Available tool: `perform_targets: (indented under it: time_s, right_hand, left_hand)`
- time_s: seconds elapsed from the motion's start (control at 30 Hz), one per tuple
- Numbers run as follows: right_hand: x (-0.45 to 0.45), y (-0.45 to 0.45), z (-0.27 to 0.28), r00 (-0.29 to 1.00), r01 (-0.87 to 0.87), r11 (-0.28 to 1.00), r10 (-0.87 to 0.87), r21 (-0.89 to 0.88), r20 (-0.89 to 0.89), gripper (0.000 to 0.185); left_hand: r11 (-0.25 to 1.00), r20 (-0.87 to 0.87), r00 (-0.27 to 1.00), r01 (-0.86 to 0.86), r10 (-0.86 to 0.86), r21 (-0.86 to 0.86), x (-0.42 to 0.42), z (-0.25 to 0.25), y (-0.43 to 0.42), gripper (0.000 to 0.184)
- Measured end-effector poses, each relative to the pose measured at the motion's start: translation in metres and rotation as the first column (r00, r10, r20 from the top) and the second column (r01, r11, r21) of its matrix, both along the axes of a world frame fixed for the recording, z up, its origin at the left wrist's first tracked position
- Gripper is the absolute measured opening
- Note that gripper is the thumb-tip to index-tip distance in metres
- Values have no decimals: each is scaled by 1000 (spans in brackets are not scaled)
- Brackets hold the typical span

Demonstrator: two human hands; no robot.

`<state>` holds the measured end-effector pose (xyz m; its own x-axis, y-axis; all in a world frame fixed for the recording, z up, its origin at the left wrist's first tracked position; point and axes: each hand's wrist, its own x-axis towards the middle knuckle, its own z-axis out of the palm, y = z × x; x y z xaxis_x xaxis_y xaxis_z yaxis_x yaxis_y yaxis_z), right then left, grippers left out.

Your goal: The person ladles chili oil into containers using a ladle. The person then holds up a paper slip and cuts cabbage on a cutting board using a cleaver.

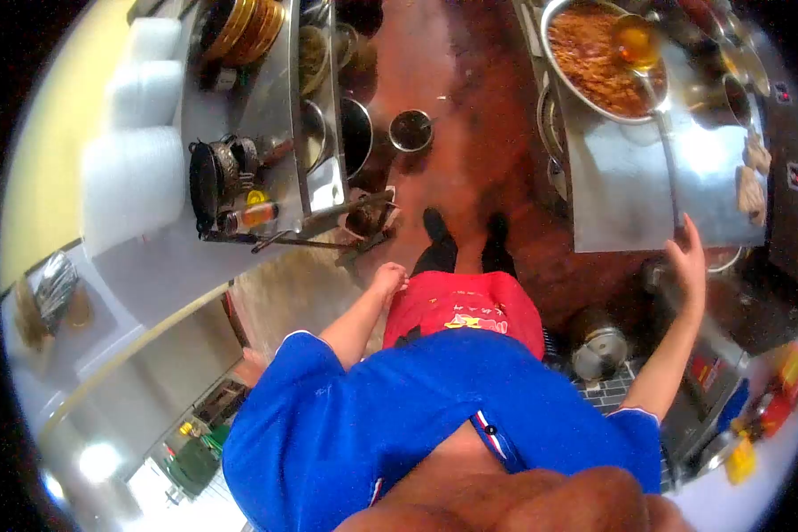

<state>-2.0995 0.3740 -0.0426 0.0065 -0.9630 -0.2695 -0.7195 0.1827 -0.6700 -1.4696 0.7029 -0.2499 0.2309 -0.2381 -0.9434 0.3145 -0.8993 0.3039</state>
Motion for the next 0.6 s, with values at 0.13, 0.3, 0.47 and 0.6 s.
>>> perform_targets:
  time_s: [0.13, 0.3, 0.47, 0.6]
  right_hand:
    - [39, 8, 21, 977, 153, 918, -197, -365, -85, 50]
    - [196, 17, 33, 992, 42, 932, 3, -360, 124, 28]
    - [337, 11, -10, 903, -424, 906, 423, 3, 77, 30]
    - [395, 6, -108, 860, -509, 839, 501, 190, 94, 32]
  left_hand:
    - [1000, 62, 998, 10, -11, 13, 9, -15, 9, 9]
    - [997, 240, 968, -74, 77, -20, 11, -16, -25, 10]
    - [973, 114, 966, -225, 230, -56, 41, -57, -53, 10]
    - [958, 289, 951, 176, -106, -228, 80, -169, -60, 20]
